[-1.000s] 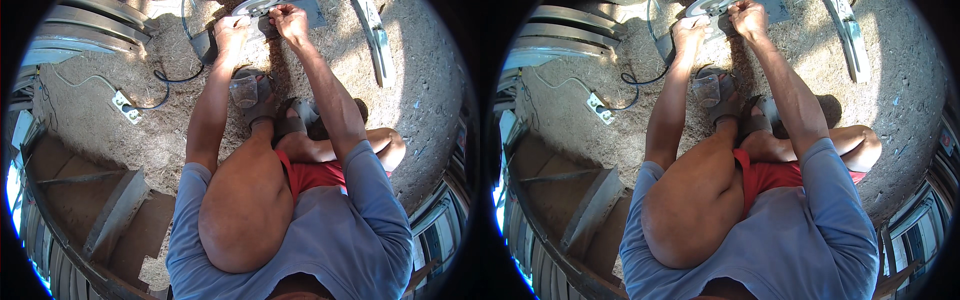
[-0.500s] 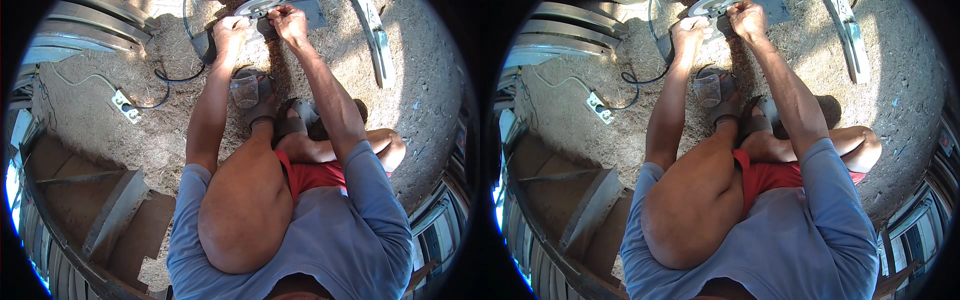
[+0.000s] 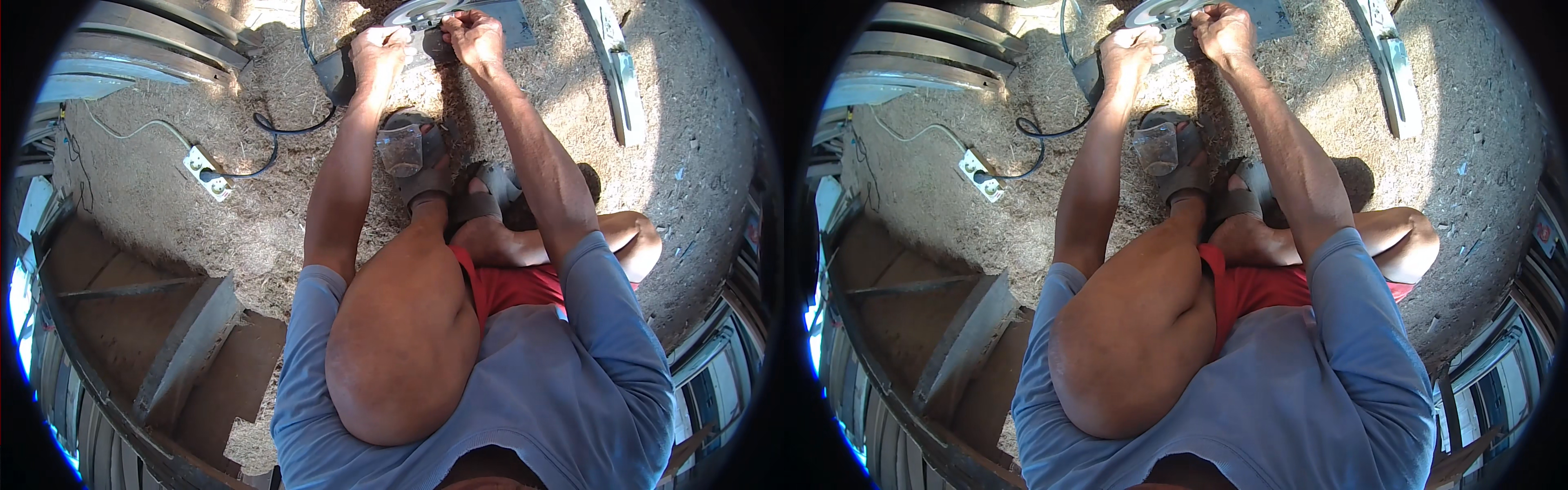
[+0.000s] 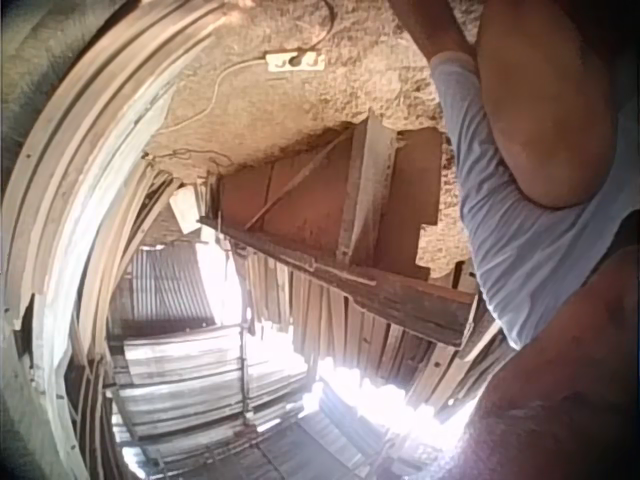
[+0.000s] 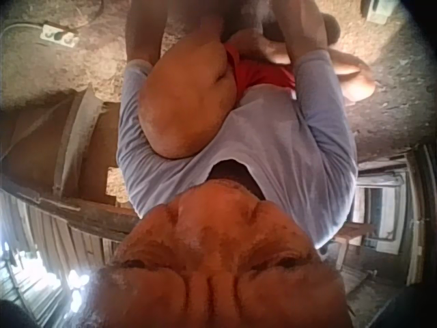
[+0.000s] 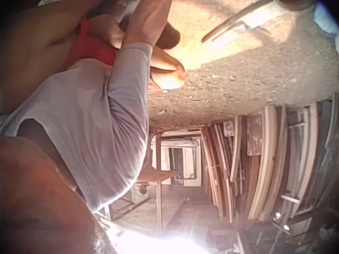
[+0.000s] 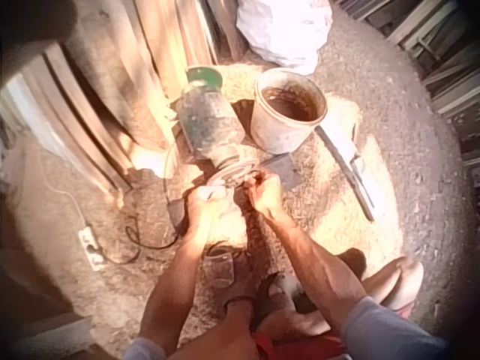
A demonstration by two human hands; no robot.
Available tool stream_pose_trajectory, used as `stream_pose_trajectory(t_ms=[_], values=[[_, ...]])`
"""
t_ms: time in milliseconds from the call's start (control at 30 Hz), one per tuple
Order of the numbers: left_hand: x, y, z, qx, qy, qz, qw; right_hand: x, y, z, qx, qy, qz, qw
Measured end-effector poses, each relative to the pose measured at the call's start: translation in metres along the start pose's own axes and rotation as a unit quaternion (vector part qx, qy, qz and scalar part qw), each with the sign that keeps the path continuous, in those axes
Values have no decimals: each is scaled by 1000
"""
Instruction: The person sharpens small metal blades using a bench grinder, repeatedly dipping them into a bucket of water.
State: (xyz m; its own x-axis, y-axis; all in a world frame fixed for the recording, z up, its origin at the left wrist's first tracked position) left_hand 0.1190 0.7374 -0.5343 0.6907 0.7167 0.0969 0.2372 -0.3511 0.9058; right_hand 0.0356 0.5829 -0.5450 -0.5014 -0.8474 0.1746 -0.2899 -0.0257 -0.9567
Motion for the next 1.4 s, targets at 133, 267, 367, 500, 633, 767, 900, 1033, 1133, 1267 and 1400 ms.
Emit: stream_pose_trajectory(t_ms=[133,267,367,500,633,767,900,1033,1133,1267,1400], values=[[-1,2,-1,4,2,-17,1000,2,-4,-4,2,-5,1,1000],[-3,4,-1,4,3,-15,1000,4,-4,-4,-6,-3,-1,1000],[-4,2,1,9,2,-10,1000,6,1,-1,9,-5,21,1000],[-1,-1,0,10,10,-17,1000,3,1,-1,6,-9,27,1000],[-4,2,1,2,-2,-24,1000,-4,12,11,99,-58,308,944],[4,-2,-4,-10,9,-26,1000,-11,10,10,77,-36,224,971],[3,-2,-5,-16,6,-32,999,-6,-12,1,166,30,-103,980],[5,-3,-7,-5,1,-22,1000,-11,-7,3,115,28,-48,992],[3,-3,-7,-24,1,-38,999,-14,15,16,93,11,110,990],[-6,3,-4,-32,-6,-39,999,-2,46,30,98,-6,313,944],[12,-7,-10,-26,19,-25,999,-16,10,4,-22,-7,-50,998]])
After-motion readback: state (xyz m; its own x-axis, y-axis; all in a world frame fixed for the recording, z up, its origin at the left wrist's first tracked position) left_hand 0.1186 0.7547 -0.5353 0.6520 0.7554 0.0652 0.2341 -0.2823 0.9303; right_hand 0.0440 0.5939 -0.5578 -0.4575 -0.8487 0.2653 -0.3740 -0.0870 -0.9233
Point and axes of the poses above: each hand's wrist, its own z-axis towards the middle knuckle, its own x-axis out of the back of the hand, y = z × x, the point moved 2 cm from there along z, towards the middle knuckle, and after that the axes turned 13 degrees about -y, right-handed, at the moved point
